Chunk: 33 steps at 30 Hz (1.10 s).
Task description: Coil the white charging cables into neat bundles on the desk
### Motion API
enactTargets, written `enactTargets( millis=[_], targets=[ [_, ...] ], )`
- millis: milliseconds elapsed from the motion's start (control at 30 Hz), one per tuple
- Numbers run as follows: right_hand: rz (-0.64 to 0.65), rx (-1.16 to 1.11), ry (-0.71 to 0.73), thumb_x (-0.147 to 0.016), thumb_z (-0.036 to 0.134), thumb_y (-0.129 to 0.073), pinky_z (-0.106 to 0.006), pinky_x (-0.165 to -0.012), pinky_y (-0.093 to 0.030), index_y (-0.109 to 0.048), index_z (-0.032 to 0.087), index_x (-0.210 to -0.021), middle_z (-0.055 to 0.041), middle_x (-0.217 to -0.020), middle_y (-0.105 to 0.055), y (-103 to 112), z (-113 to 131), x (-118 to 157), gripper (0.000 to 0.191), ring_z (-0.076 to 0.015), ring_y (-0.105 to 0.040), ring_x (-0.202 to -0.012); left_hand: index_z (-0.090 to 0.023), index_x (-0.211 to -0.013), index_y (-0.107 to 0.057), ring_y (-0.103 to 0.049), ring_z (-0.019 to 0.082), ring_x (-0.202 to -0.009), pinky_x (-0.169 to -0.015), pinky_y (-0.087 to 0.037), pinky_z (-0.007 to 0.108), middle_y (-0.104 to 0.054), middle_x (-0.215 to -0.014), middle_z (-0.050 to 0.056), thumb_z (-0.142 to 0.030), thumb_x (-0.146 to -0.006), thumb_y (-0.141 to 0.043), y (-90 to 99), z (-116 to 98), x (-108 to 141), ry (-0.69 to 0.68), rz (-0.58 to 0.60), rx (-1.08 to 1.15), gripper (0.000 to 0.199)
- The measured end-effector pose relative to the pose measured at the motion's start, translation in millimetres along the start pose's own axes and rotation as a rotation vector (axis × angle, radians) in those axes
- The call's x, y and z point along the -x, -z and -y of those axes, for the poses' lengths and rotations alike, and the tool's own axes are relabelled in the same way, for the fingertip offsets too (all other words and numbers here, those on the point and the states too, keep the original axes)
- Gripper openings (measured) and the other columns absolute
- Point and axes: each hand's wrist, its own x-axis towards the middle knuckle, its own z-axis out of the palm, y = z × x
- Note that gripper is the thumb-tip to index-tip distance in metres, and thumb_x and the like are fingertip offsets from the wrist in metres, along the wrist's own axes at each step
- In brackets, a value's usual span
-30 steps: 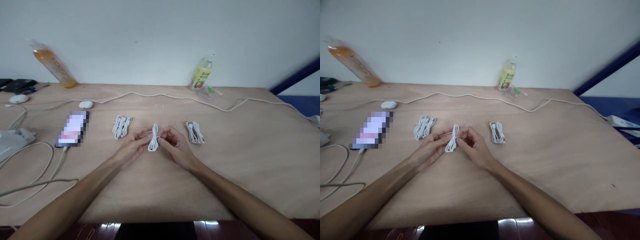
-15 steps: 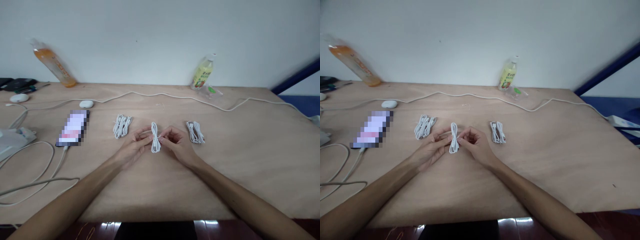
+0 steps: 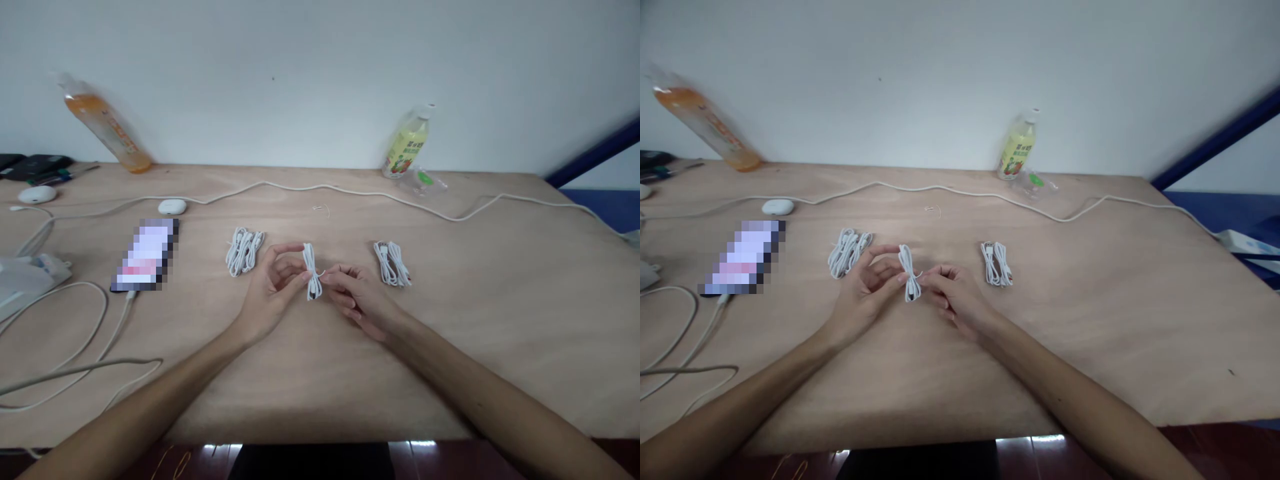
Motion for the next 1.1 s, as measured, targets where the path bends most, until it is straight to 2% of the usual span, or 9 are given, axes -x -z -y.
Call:
enactTargets(
  millis=[167,267,400,500,633,767,867,933,1100],
  targets=[
    [0.114,-0.132,-0.114,-0.070,0.033,-0.090,-0.018,-0.034,-0.011,-0.060,0.020,-0.069,0.0137,-0.055,-0.034,1,5,3,0.033,-0.0034,-0.015,-0.045,-0.023,-0.121,-0.060,-0.078,0.017,-0.096,-0.090,-0.062,0.031,-0.077,-0.098,0.001,-0.019,-0.094,-0.080,-4.1,1,3,-0.124,-0.016,-0.057,0.034],
    [0.087,-0.120,-0.090,-0.071,0.037,-0.091,-0.018,-0.034,-0.012,-0.057,0.021,-0.071,0.0132,-0.057,-0.037,0,1,3,0.038,-0.0028,-0.019,-0.044,-0.023,-0.120,-0.061,-0.078,0.017,-0.095,-0.087,-0.063,0.031,-0.077,-0.099,0.001,-0.018,-0.094,-0.080,-4.8,1,4,-0.154,-0.026,-0.074,0.033],
    [-0.015,0.074,0.140,-0.077,0.044,-0.087,-0.019,-0.033,-0.019,-0.059,0.023,-0.079,0.0105,-0.059,-0.048,0,-10,1,0.034,-0.0053,-0.032,-0.041,-0.022,-0.119,-0.061,-0.078,0.017,-0.097,-0.088,-0.062,0.029,-0.078,-0.098,0.001,-0.018,-0.093,-0.081,-3.1,0,2,-0.096,-0.035,-0.069,0.032],
    [-0.048,0.279,0.364,-0.087,0.045,-0.081,-0.022,-0.038,-0.033,-0.066,0.023,-0.089,0.0061,-0.069,-0.059,0,-17,0,0.027,-0.0082,-0.044,-0.046,-0.022,-0.116,-0.061,-0.080,0.018,-0.096,-0.090,-0.063,0.031,-0.080,-0.097,0.001,-0.025,-0.092,-0.085,-0.6,-1,-1,-0.050,-0.051,-0.022,0.034],
    [-0.067,0.460,0.512,-0.096,0.040,-0.074,-0.025,-0.049,-0.043,-0.070,0.024,-0.101,0.0041,-0.074,-0.062,2,-21,0,0.017,-0.0123,-0.054,-0.058,-0.022,-0.116,-0.060,-0.082,0.022,-0.094,-0.087,-0.066,0.036,-0.082,-0.099,0.002,-0.034,-0.089,-0.089,1.5,-2,-3,0.009,-0.072,0.033,0.041],
    [-0.139,0.711,0.725,-0.101,0.030,-0.069,-0.027,-0.057,-0.045,-0.071,0.024,-0.096,0.0010,-0.080,-0.066,7,-21,-1,0.008,-0.0140,-0.057,-0.064,-0.021,-0.118,-0.062,-0.081,0.022,-0.094,-0.088,-0.065,0.036,-0.082,-0.098,0.003,-0.035,-0.087,-0.090,1.5,-1,-2,0.051,-0.069,0.045,0.044],
    [-0.133,0.912,0.901,-0.105,0.026,-0.064,-0.029,-0.063,-0.048,-0.071,0.024,-0.093,-0.0024,-0.085,-0.068,12,-18,-2,0.014,-0.0160,-0.059,-0.068,-0.020,-0.120,-0.062,-0.080,0.021,-0.094,-0.088,-0.063,0.035,-0.081,-0.097,0.002,-0.034,-0.088,-0.089,1.5,0,-1,0.063,-0.065,0.039,0.044],
    [-0.107,1.046,0.936,-0.107,0.026,-0.060,-0.031,-0.066,-0.048,-0.072,0.025,-0.092,-0.0048,-0.087,-0.069,15,-15,-2,0.019,-0.0181,-0.061,-0.072,-0.020,-0.120,-0.062,-0.079,0.021,-0.095,-0.089,-0.062,0.035,-0.080,-0.096,0.002,-0.032,-0.088,-0.089,1.6,0,-1,0.057,-0.062,0.024,0.043],
    [-0.073,1.322,0.901,-0.109,0.026,-0.052,-0.033,-0.066,-0.045,-0.071,0.024,-0.091,-0.0084,-0.089,-0.068,20,-11,-5,0.027,-0.0208,-0.059,-0.075,-0.021,-0.119,-0.061,-0.077,0.021,-0.099,-0.090,-0.060,0.035,-0.077,-0.100,0.004,-0.031,-0.091,-0.086,0.3,-1,0,0.006,-0.041,-0.055,0.039]
  ],
)
